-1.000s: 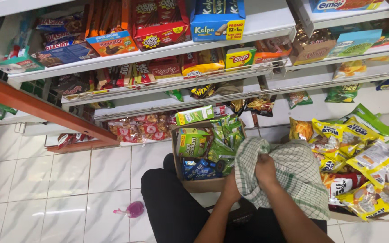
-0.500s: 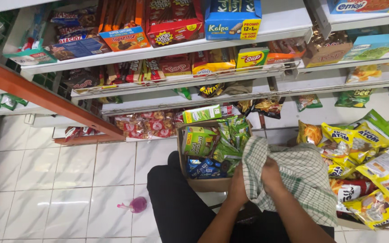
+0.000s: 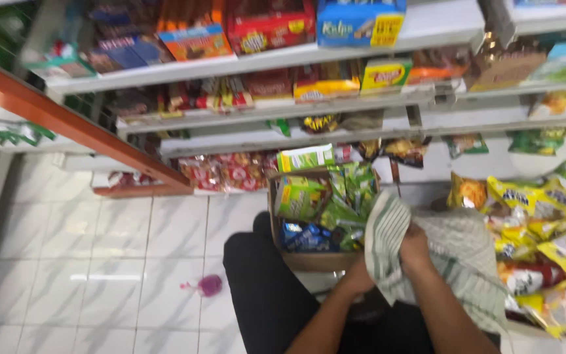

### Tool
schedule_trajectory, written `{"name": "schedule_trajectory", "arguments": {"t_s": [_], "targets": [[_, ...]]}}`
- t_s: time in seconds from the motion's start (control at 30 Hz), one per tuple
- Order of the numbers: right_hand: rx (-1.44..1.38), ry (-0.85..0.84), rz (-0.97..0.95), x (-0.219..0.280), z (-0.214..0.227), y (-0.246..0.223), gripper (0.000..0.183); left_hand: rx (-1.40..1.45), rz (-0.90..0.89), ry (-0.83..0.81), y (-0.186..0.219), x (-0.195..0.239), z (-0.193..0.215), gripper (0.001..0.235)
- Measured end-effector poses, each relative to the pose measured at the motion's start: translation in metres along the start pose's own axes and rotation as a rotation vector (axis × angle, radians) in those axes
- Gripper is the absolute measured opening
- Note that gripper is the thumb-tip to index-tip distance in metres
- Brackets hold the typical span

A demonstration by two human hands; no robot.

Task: The person sits on the floor in front of a store shelf and wipes blue snack packages with a cloth. They then place the packages onto the shelf, arranging them neatly among other items.

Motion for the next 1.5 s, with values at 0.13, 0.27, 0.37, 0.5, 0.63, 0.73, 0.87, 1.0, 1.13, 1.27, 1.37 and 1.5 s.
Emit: {"name": "schedule_trajectory", "arguments": {"t_s": [0.13,0.27,0.37,0.5,0.63,0.73,0.87,1.0,1.13,1.27,1.37,1.5], "targets": [[0.405,-0.051,0.013,-0.013,0.029,0.023,0.02,0.298,0.123,0.036,0.009,-0.003,-0.005,0.036],[0.184,-0.039,-0.069,-0.013,0.039,0.034,0.028,0.333,0.114,0.005,0.031,0.006,0.004,0.029],[-0.046,0.075,0.008,-0.01,0.024,0.014,0.028,0.463,0.191,-0.13,0.045,0.006,0.01,0.027],[-0.197,0.064,0.109,0.001,0.014,-0.013,0.027,0.445,0.21,-0.22,0.036,0.001,0.001,0.026],[-0.158,0.03,-0.001,0.001,0.015,-0.014,0.029,0.454,0.146,-0.148,0.003,-0.006,-0.02,0.022],[0.056,-0.12,0.013,-0.001,0.01,0.001,0.03,0.397,0.066,0.011,-0.005,-0.01,-0.01,0.021],[-0.024,-0.04,-0.031,0.006,0.008,-0.002,0.022,0.515,0.222,-0.086,0.013,-0.004,-0.001,0.024],[-0.138,0.064,0.099,-0.005,0.024,-0.005,0.028,0.355,0.2,-0.164,0.013,-0.004,-0.005,0.02],[0.078,-0.009,0.087,-0.024,0.039,0.017,0.025,0.431,0.244,-0.155,0.005,-0.003,-0.005,0.019],[0.043,-0.034,0.0,-0.012,0.021,0.01,0.033,0.472,0.195,-0.123,0.006,-0.002,0.011,0.02],[-0.15,0.072,0.107,-0.01,0.017,-0.014,0.039,0.473,0.199,-0.243,0.012,-0.001,0.009,0.022],[0.263,0.067,0.205,-0.005,0.021,-0.03,0.03,0.478,0.204,-0.002,0.015,0.002,0.037,0.025]]}}
Point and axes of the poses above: each hand's wrist, its own x-axis away from the middle knuckle, its own z-axis out of the back of the hand, y = z × x, the point moved 2 cm from there along -x, towards the middle knuckle, and after that the axes turned 13 degrees about -x, right-handed, at the moved point
